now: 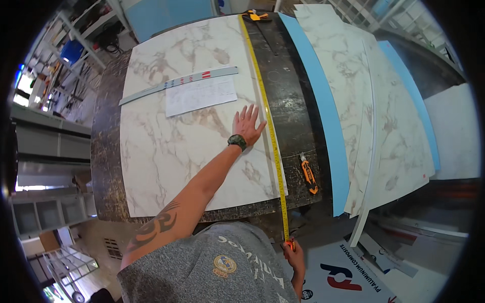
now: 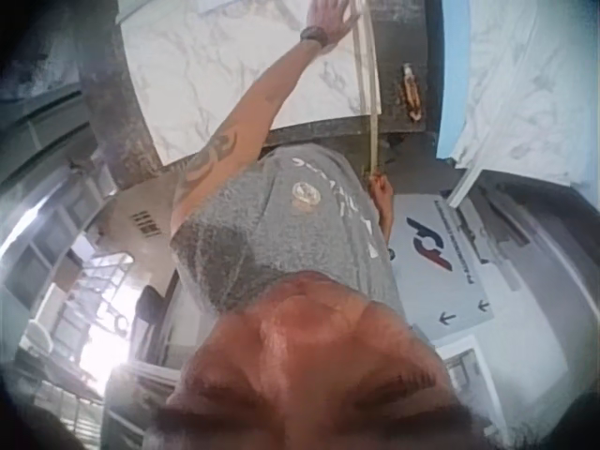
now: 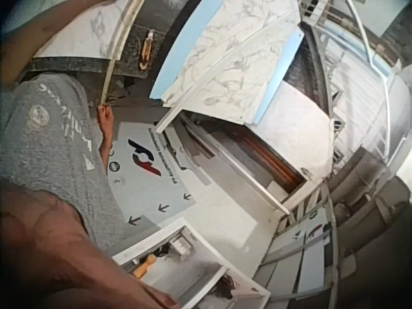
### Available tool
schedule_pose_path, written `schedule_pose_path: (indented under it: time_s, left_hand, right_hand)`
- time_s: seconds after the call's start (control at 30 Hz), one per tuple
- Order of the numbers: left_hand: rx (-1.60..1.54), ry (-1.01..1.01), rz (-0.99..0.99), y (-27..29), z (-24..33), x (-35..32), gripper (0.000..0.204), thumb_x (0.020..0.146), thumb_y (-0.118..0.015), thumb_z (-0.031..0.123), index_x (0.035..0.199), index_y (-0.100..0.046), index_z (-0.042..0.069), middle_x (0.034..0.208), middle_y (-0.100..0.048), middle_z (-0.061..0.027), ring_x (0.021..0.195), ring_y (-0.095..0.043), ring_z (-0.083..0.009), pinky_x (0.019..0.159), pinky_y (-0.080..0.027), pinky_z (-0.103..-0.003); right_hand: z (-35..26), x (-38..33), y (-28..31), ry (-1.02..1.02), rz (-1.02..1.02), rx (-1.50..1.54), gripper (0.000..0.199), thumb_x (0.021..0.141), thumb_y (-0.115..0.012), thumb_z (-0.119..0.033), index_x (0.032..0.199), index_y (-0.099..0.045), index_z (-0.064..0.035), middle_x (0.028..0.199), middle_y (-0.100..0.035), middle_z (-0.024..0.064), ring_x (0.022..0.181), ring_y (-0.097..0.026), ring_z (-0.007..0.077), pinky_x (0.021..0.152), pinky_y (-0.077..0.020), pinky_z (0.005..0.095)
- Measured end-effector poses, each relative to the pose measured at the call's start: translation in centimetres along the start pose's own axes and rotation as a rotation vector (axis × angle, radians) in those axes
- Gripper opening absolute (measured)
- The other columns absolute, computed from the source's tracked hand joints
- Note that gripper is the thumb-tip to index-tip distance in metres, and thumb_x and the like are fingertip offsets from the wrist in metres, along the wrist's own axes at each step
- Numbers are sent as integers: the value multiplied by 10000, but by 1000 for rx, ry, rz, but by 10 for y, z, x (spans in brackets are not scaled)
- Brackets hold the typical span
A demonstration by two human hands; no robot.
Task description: Measure and mark marble or stone slabs using a tape measure and pencil on a workbench.
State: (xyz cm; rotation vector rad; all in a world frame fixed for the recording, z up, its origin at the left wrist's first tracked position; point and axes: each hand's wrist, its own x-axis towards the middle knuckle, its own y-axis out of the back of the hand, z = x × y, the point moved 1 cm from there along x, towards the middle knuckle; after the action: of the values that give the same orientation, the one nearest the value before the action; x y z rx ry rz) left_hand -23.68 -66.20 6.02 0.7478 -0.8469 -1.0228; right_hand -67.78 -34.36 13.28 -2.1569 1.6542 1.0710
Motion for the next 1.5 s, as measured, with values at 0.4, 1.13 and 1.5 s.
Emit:
schedule_pose_path:
  time_s: [0.4, 1.13, 1.5]
  left_hand:
    - [-829, 410, -150, 152, -42, -277, 154, 866, -831, 199, 894, -812, 49, 518, -571, 2, 470, -470, -104, 460, -379, -268]
    - [-491, 35, -155, 513, 41, -241, 340, 948, -698, 254, 1214, -707, 42, 971, -712, -113, 845, -658, -226, 809, -561, -369]
    - [-272, 600, -491, 482, 89, -311, 352, 1088, -535, 346, 1263, -674, 75, 1127, -706, -167, 1046, -691, -292, 955, -592, -457]
  right_hand:
    - [-28, -16, -29, 47, 24, 17, 233, 997, -681, -201, 1168, -673, -43, 834, -641, 9, 690, -533, 93, 639, -433, 237]
    - [15, -22, -79, 54, 28, 43, 250, 1016, -655, -283, 1196, -664, -109, 849, -655, 9, 635, -544, 87, 540, -384, 216]
    - [8, -10, -41, 32, -13, -82, 259, 1017, -645, -354, 1194, -669, -166, 813, -651, -5, 556, -523, 76, 443, -316, 198]
